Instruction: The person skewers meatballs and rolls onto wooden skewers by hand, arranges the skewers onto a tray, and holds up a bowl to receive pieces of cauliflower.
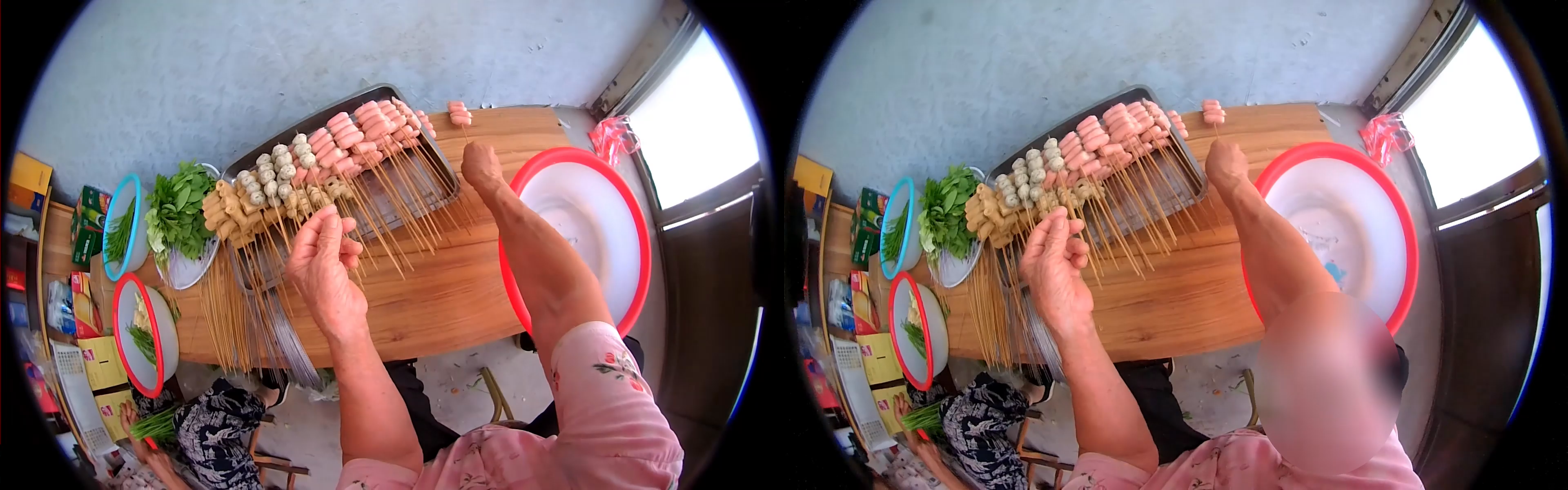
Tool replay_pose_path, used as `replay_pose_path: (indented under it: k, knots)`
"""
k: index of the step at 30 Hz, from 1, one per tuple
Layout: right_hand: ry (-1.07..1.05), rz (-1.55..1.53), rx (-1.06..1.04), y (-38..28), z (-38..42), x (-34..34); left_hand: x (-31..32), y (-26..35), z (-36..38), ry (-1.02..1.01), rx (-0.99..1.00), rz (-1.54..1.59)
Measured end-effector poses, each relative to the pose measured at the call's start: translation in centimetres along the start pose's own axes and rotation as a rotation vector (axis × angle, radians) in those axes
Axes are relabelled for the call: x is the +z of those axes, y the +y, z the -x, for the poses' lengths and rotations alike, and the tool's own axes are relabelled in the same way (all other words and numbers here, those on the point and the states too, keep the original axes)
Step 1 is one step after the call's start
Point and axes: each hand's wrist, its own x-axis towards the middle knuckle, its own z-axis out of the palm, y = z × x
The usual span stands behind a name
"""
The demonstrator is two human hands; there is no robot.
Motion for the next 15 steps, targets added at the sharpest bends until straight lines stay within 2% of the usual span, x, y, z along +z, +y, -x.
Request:
replay_pose_path:
  k: [1,2,4,5,7,11,15]
  knots:
    - [0.128,-0.136,-0.031,0.2,-0.3,0.2,0.1,0.1,0.0,0.006,-0.006,0.004]
    - [0.128,-0.136,-0.038,0.3,-0.3,0.5,0.1,0.1,0.1,0.011,-0.013,0.008]
    - [0.604,-0.211,-0.229,0.7,-0.2,1.0,0.1,0.1,0.2,0.013,-0.004,0.012]
    - [0.604,-0.212,-0.234,0.7,0.0,0.7,0.1,0.1,0.3,0.009,0.0,0.011]
    - [0.416,-0.312,-0.24,0.8,0.3,-0.1,0.2,0.1,0.4,0.005,-0.007,0.004]
    - [0.413,-0.417,-0.294,-1.8,3.3,-1.9,0.4,0.2,0.5,-0.006,-0.026,-0.01]
    - [0.442,-0.422,-0.437,-4.4,5.8,-3.0,0.6,0.2,0.6,-0.014,-0.028,-0.015]
